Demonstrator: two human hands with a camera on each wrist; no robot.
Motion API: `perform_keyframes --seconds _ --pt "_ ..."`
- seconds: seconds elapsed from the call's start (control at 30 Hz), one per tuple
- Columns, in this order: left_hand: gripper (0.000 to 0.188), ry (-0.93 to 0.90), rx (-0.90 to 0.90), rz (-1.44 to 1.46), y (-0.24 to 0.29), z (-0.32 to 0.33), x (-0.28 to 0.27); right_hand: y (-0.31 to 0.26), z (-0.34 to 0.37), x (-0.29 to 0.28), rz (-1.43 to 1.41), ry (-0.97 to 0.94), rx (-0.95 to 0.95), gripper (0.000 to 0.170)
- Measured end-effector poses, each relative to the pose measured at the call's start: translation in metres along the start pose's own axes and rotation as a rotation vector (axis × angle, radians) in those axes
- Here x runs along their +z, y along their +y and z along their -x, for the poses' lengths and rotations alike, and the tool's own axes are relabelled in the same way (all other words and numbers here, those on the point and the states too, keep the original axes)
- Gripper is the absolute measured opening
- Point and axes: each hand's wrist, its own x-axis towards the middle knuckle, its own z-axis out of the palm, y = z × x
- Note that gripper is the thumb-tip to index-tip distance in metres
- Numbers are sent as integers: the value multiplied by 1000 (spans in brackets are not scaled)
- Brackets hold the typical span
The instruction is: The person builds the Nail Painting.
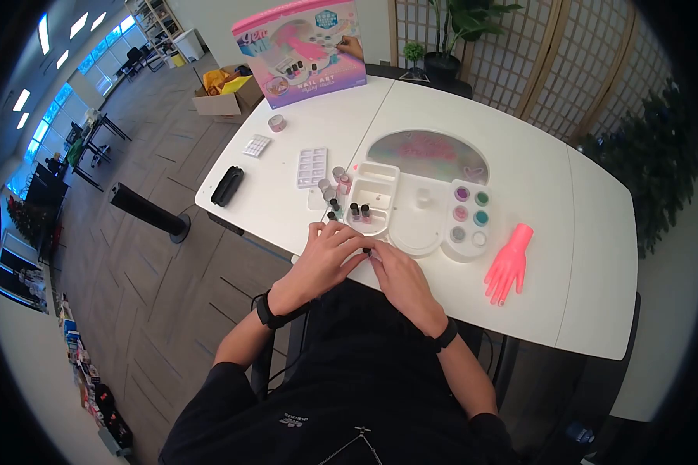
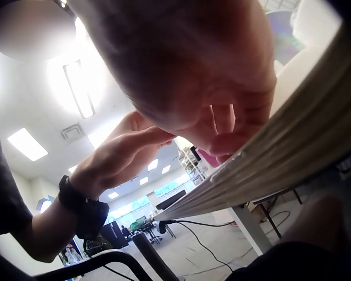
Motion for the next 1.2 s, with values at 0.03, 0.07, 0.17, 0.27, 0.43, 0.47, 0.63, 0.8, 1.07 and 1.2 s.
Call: perform_keyframes --seconds 0.03,0.07,0.17,0.27,0.43,0.47,0.63,0.8,1.07,1.2 --pt "30 7 3 -18 1 0 0 -3 0 -1 -6 -2 17 33" --pt "30 15 8 -37 1 -1 0 -1 1 -2 -35 8 35 34" --pt "28 49 -2 -92 1 -3 0 8 11 0 -108 28 86 37" --pt "28 74 -15 -129 -1 -3 2 14 16 1 -140 33 111 37" --pt "29 125 -104 -38 1 -7 -14 21 20 4 -171 96 83 34" --pt "30 133 -134 -20 -4 -8 -21 21 21 4 -167 102 76 34" --pt "30 68 -190 23 -36 -10 -37 20 23 6 -160 106 68 33" --pt "27 -13 -175 91 -52 -12 -34 22 24 7 -164 113 61 31" --pt "21 -74 -250 278 -61 -17 -34 24 24 8 -173 104 76 32" --pt "21 -102 -303 308 -62 -16 -41 27 24 9 -165 116 56 32"
